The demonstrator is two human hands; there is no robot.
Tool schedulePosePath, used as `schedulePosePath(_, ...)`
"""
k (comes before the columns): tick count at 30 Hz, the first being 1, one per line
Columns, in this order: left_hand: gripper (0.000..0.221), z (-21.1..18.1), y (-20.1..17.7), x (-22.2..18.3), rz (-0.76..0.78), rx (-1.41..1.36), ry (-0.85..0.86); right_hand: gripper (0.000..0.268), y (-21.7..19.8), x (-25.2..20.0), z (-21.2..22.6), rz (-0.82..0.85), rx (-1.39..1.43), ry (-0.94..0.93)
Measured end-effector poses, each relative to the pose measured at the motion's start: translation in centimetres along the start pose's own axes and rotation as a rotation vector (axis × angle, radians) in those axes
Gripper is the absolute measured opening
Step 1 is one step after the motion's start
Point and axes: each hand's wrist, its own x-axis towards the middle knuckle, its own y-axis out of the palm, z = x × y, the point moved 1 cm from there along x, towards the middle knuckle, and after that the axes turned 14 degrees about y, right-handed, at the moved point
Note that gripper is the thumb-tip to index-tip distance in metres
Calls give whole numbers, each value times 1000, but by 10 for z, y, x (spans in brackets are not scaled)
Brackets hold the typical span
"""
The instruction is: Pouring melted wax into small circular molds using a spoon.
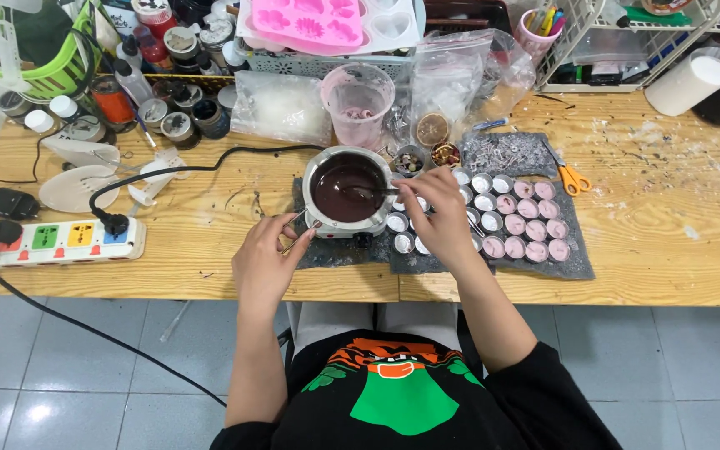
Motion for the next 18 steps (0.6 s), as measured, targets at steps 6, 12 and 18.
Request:
schedulePosePath(6,44,9,11,-4,-49,24,47,20,-24,-1,-29,-17,88,260)
schedulePosePath(12,44,1,14,-6,-62,-10,-13,19,-59,-26,-124,-164,-588,267)
schedulePosePath(18,42,-3,16,-7,-78,11,-8,24,-41,-48,-132,55,-671,443)
